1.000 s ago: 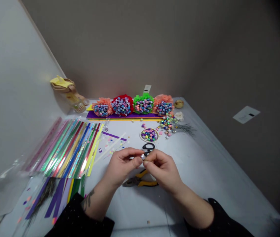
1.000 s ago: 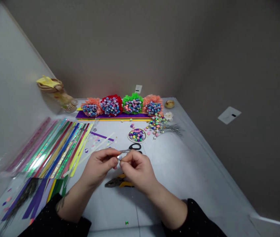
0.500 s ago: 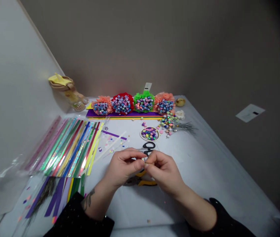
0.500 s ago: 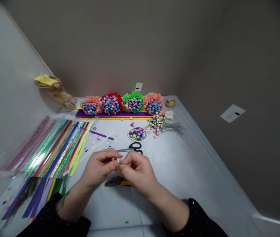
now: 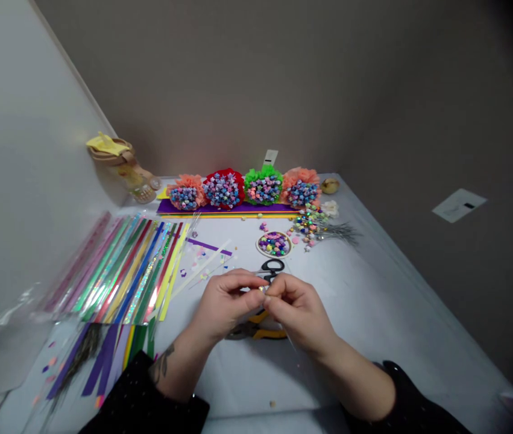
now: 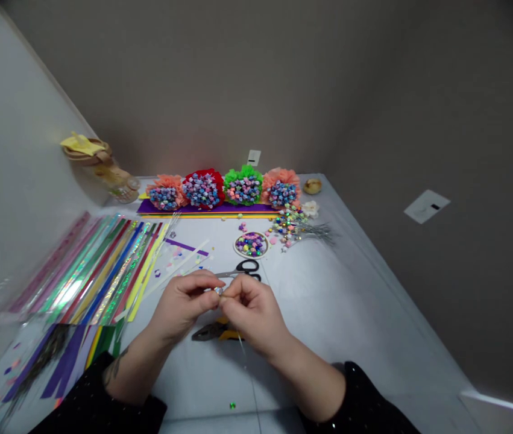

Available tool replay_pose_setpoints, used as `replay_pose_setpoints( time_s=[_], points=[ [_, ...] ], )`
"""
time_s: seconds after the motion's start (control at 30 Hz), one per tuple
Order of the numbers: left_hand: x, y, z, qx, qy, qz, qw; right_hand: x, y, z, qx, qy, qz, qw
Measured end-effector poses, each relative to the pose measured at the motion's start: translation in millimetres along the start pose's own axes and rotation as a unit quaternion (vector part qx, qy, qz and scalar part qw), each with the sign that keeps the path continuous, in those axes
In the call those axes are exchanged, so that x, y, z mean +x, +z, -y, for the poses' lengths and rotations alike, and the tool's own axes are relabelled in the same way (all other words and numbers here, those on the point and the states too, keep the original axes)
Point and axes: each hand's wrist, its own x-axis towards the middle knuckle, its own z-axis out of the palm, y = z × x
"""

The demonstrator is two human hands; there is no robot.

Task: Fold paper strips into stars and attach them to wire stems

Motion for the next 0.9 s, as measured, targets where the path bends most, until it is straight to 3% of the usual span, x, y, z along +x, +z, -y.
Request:
replay_pose_setpoints(
  time_s=[0.4,0.9],
  points=[
    [0.4,-0.1,-7.8,0.066,0.084,-0.021,0.994,-1.1,-3.3,-6.7,-0.143,-0.154,-0.032,0.977],
    [2.0,0.6,-2.0,0.104,0.078,-0.029,0.991,1.3,0.9,-9.6,-0.050,-0.079,-0.042,0.995]
  ],
)
